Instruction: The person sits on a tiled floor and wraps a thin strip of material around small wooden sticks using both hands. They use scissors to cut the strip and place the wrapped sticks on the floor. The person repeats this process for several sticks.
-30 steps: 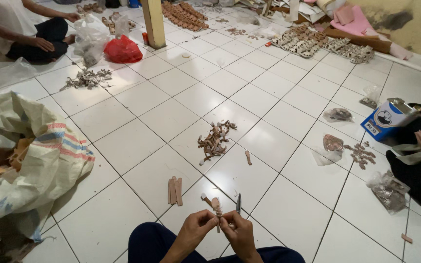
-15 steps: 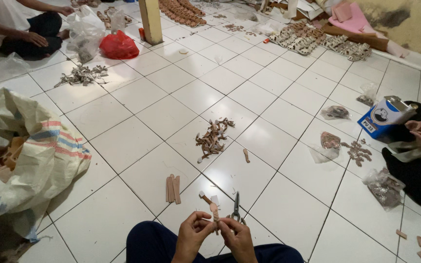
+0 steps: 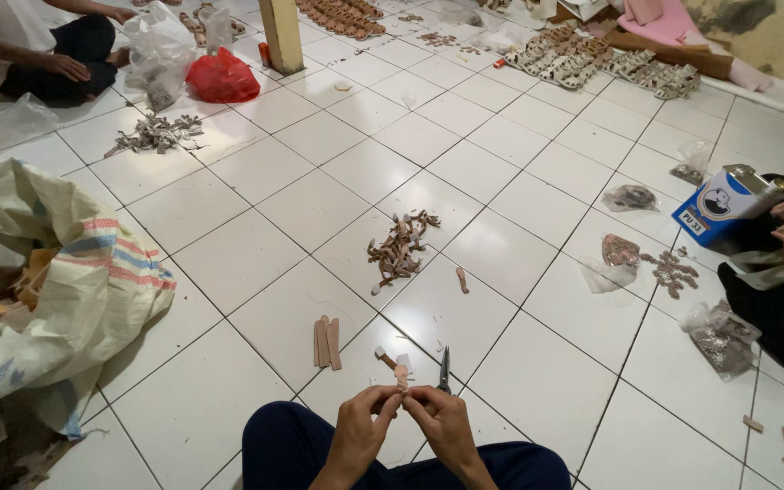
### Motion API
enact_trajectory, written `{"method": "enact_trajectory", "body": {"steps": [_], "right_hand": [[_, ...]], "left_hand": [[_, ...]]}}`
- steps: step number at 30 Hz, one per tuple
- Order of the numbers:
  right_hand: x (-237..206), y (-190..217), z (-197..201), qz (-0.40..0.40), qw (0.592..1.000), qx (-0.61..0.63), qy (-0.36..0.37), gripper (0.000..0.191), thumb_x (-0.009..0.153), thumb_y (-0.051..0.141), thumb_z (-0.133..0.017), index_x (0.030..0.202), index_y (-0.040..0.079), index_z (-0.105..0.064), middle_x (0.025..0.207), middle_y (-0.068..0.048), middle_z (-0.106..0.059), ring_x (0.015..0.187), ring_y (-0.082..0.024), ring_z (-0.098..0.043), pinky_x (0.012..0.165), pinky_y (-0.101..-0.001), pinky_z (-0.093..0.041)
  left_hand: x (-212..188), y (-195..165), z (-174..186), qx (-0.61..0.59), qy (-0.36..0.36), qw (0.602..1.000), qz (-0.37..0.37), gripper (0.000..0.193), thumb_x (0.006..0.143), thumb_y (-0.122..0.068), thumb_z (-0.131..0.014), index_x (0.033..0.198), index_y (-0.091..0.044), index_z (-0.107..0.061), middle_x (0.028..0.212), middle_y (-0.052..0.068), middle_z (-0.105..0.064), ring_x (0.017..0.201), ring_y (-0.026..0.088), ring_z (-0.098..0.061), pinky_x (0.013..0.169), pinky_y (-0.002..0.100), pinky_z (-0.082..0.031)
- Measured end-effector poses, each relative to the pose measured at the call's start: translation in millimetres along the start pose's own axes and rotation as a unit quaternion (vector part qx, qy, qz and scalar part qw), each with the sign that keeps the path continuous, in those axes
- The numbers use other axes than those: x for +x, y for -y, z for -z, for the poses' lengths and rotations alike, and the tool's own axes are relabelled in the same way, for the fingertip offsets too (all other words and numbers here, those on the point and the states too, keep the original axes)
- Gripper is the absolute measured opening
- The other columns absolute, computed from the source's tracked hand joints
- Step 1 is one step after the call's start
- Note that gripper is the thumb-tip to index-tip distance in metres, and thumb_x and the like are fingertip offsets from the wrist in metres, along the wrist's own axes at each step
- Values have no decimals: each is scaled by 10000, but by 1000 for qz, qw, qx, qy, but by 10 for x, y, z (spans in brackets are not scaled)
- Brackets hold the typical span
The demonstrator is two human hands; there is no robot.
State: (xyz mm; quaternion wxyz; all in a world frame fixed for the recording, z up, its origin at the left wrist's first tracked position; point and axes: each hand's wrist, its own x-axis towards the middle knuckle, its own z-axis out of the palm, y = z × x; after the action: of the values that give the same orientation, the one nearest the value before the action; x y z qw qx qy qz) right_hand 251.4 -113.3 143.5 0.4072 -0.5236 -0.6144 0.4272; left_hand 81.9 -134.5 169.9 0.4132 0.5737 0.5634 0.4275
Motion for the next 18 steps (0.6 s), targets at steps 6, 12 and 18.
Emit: {"method": "enact_trajectory", "body": {"steps": [6, 12, 18], "right_hand": [[-24, -10, -23, 67, 997, -32, -8, 188, 894, 151, -746, 1000, 3, -790, 714, -61, -749, 538, -70, -597, 480, -260, -455], [-59, -98, -108, 5, 995, -96, -3, 211, 873, 159, -750, 1053, 59, -795, 742, -50, -793, 532, -96, -653, 492, -272, -493], [-26, -191, -48, 77, 993, -90, 21, 160, 893, 151, -758, 953, 4, -740, 803, -52, -761, 579, -110, -639, 529, -276, -507]], "left_hand": [[32, 38, 101, -33, 28, 998, 47, 213, 899, -162, -725, 1041, -12, -776, 907, 122, -825, 858, 188, -809, 794, 284, -628], [-2, 250, 16, 69, 14, 993, -99, 138, 900, -81, -696, 991, 22, -710, 892, 165, -768, 806, 262, -782, 722, 353, -614], [15, 458, -20, 86, 36, 993, -70, 154, 891, -86, -699, 1008, 13, -680, 904, 166, -764, 824, 284, -781, 729, 386, -615]]}}
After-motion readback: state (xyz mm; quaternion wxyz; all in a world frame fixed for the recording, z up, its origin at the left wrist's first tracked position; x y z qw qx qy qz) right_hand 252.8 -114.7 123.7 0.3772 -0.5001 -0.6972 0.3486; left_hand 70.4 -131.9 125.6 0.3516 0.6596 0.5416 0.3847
